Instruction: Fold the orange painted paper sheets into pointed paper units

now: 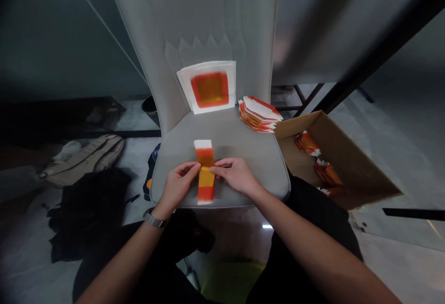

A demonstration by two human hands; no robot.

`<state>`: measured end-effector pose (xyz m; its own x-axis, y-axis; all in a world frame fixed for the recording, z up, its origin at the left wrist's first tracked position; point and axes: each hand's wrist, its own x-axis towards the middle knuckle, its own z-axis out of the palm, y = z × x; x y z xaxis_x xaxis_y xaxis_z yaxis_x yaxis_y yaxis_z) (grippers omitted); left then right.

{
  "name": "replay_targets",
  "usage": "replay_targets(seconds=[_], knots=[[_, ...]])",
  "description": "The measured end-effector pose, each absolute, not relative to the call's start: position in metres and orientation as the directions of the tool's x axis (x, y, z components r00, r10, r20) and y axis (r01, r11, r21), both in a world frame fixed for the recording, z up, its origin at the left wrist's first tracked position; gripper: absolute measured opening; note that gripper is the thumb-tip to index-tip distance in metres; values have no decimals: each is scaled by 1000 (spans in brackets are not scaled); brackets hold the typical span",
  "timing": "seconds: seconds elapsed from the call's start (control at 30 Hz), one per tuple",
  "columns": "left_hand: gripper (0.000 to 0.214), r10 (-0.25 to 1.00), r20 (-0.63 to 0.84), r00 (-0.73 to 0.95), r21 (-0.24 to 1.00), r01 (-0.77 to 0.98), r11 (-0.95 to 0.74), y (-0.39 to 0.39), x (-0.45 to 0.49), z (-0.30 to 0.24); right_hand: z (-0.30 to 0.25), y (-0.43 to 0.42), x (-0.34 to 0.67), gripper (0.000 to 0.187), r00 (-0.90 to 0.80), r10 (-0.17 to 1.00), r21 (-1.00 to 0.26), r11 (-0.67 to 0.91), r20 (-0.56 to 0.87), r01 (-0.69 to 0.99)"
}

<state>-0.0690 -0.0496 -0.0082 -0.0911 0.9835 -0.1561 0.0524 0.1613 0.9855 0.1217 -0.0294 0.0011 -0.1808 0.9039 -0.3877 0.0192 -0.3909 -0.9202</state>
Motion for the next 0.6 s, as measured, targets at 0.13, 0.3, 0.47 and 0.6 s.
replay_targets(seconds=[0.13,0.3,0.47,0.6], knots=[[35,966,-257,-21,966,-26,256,-51,-74,-12,6,-29,120,26,-142,909,-918,-396,-393,7],[34,963,-241,-119,970,-9,242,-49,-80,-16,11,-31,112,26,-266,880,-917,-394,-394,57],[35,959,-258,-113,966,-63,253,-50,-82,-19,6,-32,106,24,-227,889,-918,-384,-397,102],[36,952,-300,-58,951,-98,294,-54,-83,-20,0,-32,107,27,-196,904,-924,-362,-380,120]])
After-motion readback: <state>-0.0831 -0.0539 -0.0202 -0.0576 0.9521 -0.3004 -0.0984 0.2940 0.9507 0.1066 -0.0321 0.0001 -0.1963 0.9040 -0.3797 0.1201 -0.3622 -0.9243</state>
